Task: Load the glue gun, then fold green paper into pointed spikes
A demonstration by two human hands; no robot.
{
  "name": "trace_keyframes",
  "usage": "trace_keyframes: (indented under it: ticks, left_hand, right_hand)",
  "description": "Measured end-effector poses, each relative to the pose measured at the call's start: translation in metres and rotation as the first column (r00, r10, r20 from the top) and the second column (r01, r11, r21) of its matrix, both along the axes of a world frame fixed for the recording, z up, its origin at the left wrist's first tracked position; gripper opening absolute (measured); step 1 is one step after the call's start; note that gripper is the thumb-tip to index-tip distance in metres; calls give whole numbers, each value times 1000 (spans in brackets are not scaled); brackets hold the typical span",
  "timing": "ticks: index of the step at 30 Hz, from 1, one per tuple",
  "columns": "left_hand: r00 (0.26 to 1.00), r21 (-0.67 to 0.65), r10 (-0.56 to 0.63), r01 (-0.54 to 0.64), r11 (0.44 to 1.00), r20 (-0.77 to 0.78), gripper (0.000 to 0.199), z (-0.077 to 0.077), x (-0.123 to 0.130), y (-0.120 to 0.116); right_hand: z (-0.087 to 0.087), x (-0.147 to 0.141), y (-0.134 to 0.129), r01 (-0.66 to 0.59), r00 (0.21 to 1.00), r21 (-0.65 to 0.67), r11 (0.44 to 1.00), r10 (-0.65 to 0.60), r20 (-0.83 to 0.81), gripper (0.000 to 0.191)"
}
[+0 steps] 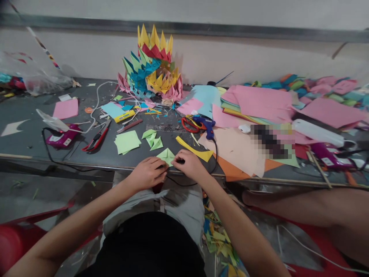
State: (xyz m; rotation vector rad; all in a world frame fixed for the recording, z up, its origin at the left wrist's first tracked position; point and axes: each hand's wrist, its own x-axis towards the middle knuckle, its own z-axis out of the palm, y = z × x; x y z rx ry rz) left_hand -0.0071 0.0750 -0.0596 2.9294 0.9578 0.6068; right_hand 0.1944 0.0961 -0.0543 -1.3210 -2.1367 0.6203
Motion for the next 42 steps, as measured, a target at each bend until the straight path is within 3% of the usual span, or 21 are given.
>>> trace_keyframes:
  ticks: [6, 17, 24, 28, 32, 35, 37, 39, 42]
  left_hand:
    - [993, 78, 25, -17, 997, -113, 23, 6, 9, -5]
    - [993, -5, 20, -20, 1000, -118, 21, 6, -2, -5]
    - [998, -158, -49, 53, 986, 31, 19, 9, -13, 3]
    - [990, -216, 35, -4, 976, 139, 24, 6, -16, 15]
    - [989, -288, 104, -70, 955, 104, 30, 10, -12, 24]
    - [977, -367, 190, -143, 919, 94, 27, 16, -5, 25]
    - [946, -456, 302, -220, 862, 114, 25, 18, -1, 24]
    - [894, -557, 415, -261, 788, 169, 25, 18, 5, 22]
    - [814, -681, 503, -192, 706, 291, 29, 15, 11, 17]
  right_hand:
    - [-3, -2, 1, 3, 998, -5, 1000, -3, 65, 13]
    - [13, 16, 14, -156, 988, -328, 932, 151, -40, 16]
    - [10, 18, 11, -119, 993, -301, 946, 109, -50, 17]
    - [14, 18, 13, -122, 992, -299, 946, 119, -30, 13]
    - [18, 15, 19, -131, 991, -207, 970, 136, 12, 7]
    - [17, 7, 16, -47, 999, -32, 998, 48, 24, 6]
    - [14, -1, 7, 15, 1000, 36, 999, -15, 5, 9]
    - [10, -12, -3, 8, 1000, 32, 999, -8, -18, 12]
    - [4, -25, -15, -18, 992, -7, 1000, 17, -124, 30]
